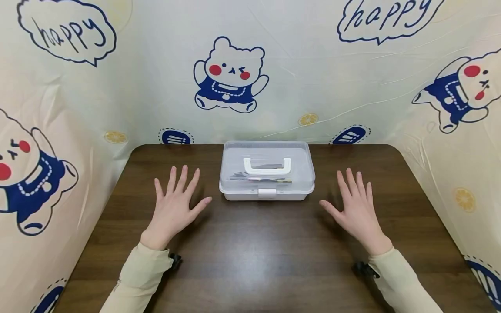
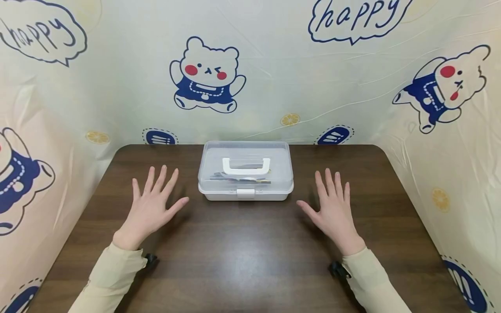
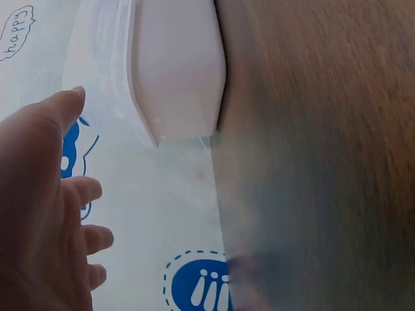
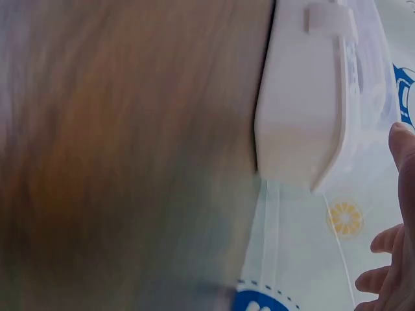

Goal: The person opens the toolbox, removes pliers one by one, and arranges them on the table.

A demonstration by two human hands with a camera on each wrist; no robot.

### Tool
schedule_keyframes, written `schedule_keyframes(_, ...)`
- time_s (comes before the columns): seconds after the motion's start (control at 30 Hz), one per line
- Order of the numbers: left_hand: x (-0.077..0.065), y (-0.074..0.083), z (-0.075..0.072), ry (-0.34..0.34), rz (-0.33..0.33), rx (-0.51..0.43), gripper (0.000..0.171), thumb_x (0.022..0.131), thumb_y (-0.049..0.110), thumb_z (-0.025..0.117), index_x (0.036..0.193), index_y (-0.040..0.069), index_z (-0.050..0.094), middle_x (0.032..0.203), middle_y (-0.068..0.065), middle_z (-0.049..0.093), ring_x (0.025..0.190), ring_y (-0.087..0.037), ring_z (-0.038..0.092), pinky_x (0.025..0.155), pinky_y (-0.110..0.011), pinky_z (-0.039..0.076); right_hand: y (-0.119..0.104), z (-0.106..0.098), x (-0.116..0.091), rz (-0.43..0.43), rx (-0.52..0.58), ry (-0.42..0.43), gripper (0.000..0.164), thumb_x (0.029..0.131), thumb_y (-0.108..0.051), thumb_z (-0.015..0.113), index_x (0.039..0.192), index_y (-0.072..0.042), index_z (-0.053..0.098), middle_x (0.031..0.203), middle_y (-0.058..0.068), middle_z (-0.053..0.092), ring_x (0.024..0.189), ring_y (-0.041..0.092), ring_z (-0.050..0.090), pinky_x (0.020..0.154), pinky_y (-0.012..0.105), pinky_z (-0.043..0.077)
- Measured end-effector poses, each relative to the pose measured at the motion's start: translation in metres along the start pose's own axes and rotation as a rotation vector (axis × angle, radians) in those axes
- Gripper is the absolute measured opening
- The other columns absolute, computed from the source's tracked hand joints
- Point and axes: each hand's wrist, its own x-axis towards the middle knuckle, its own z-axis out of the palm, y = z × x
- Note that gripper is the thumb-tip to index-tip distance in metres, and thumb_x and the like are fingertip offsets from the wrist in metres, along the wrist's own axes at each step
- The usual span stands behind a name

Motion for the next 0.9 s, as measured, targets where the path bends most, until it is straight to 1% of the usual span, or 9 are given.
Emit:
schedule_keyframes(0.07, 0.002, 0.0, 0.0, 0.005, 0.003, -0.012, 0.091, 0.098, 0.073, 0.048, 0.168, 0.022, 0.02, 0.173, -0.019, 0.013, 0.159, -0.042, -0.005, 0.116, -0.078, -0.008, -0.003, 0.003, -0.001, -0.008, 0.03, 0.018, 0.095, 0.095, -0.058, 0.069, 0.163, -0.005, 0.03, 0.166, 0.028, 0.026, 0.156, 0.049, 0.014, 0.121, 0.071, 0.01)
schedule_keyframes(0.17, 0.006, 0.003, 0.0, 0.022, 0.012, -0.058, 0.092, 0.097, 0.073, 0.052, 0.167, 0.022, 0.022, 0.172, -0.019, 0.015, 0.159, -0.043, 0.0, 0.117, -0.077, -0.004, -0.01, 0.009, -0.001, -0.035, 0.092, 0.098, 0.08, 0.094, -0.045, 0.075, 0.152, 0.001, 0.045, 0.153, 0.03, 0.045, 0.146, 0.051, 0.035, 0.118, 0.069, 0.024)
schedule_keyframes(0.3, 0.014, 0.009, 0.001, 0.037, 0.019, -0.199, 0.092, 0.096, 0.068, 0.059, 0.167, 0.02, 0.024, 0.171, -0.021, 0.02, 0.157, -0.046, 0.011, 0.119, -0.075, 0.004, -0.022, 0.016, -0.002, -0.063, 0.196, 0.203, 0.05, 0.093, -0.025, 0.078, 0.131, 0.004, 0.062, 0.127, 0.025, 0.064, 0.121, 0.044, 0.057, 0.103, 0.062, 0.044)
schedule_keyframes(0.43, 0.022, 0.017, 0.003, 0.031, 0.014, -0.371, 0.091, 0.096, 0.061, 0.066, 0.166, 0.019, 0.026, 0.169, -0.019, 0.025, 0.156, -0.043, 0.021, 0.121, -0.07, 0.018, -0.038, 0.022, -0.001, -0.095, 0.295, 0.211, 0.029, 0.094, -0.015, 0.077, 0.118, -0.001, 0.07, 0.111, 0.014, 0.072, 0.105, 0.031, 0.067, 0.09, 0.052, 0.055)
schedule_keyframes(0.57, 0.03, 0.026, 0.008, 0.083, 0.04, -0.523, 0.085, 0.096, 0.051, 0.073, 0.164, 0.02, 0.033, 0.166, -0.013, 0.034, 0.151, -0.036, 0.034, 0.117, -0.061, 0.036, -0.056, 0.027, 0.002, -0.108, 0.397, 0.146, 0.021, 0.094, -0.012, 0.077, 0.114, -0.004, 0.075, 0.104, 0.008, 0.076, 0.093, 0.021, 0.072, 0.078, 0.046, 0.061)
schedule_keyframes(0.67, 0.038, 0.031, 0.013, 0.124, 0.063, -0.677, 0.077, 0.094, 0.039, 0.078, 0.16, 0.019, 0.042, 0.163, -0.011, 0.04, 0.147, -0.033, 0.041, 0.109, -0.056, 0.047, -0.068, 0.033, 0.007, -0.095, 0.453, 0.056, 0.022, 0.096, -0.015, 0.077, 0.116, -0.005, 0.077, 0.106, 0.006, 0.078, 0.09, 0.016, 0.073, 0.077, 0.043, 0.062)
schedule_keyframes(0.77, 0.045, 0.036, 0.018, 0.116, 0.049, -0.843, 0.073, 0.092, 0.029, 0.082, 0.156, 0.019, 0.049, 0.165, -0.01, 0.037, 0.148, -0.034, 0.041, 0.101, -0.055, 0.053, -0.078, 0.041, 0.012, -0.079, 0.497, -0.057, 0.028, 0.098, -0.02, 0.075, 0.121, -0.005, 0.076, 0.113, 0.007, 0.078, 0.094, 0.016, 0.074, 0.082, 0.04, 0.062)
schedule_keyframes(0.83, 0.048, 0.039, 0.02, 0.102, 0.033, -0.897, 0.074, 0.09, 0.027, 0.084, 0.156, 0.021, 0.05, 0.167, -0.01, 0.034, 0.149, -0.035, 0.04, 0.098, -0.054, 0.054, -0.083, 0.047, 0.017, -0.066, 0.526, -0.132, 0.032, 0.099, -0.023, 0.073, 0.125, -0.004, 0.075, 0.118, 0.009, 0.077, 0.098, 0.016, 0.074, 0.085, 0.039, 0.061)
schedule_keyframes(0.9, 0.051, 0.042, 0.022, 0.091, 0.022, -0.914, 0.076, 0.089, 0.026, 0.086, 0.156, 0.022, 0.05, 0.168, -0.011, 0.032, 0.149, -0.035, 0.039, 0.097, -0.052, 0.055, -0.088, 0.051, 0.021, -0.045, 0.566, -0.189, 0.035, 0.1, -0.024, 0.072, 0.127, -0.002, 0.073, 0.121, 0.01, 0.076, 0.103, 0.018, 0.074, 0.088, 0.038, 0.061)
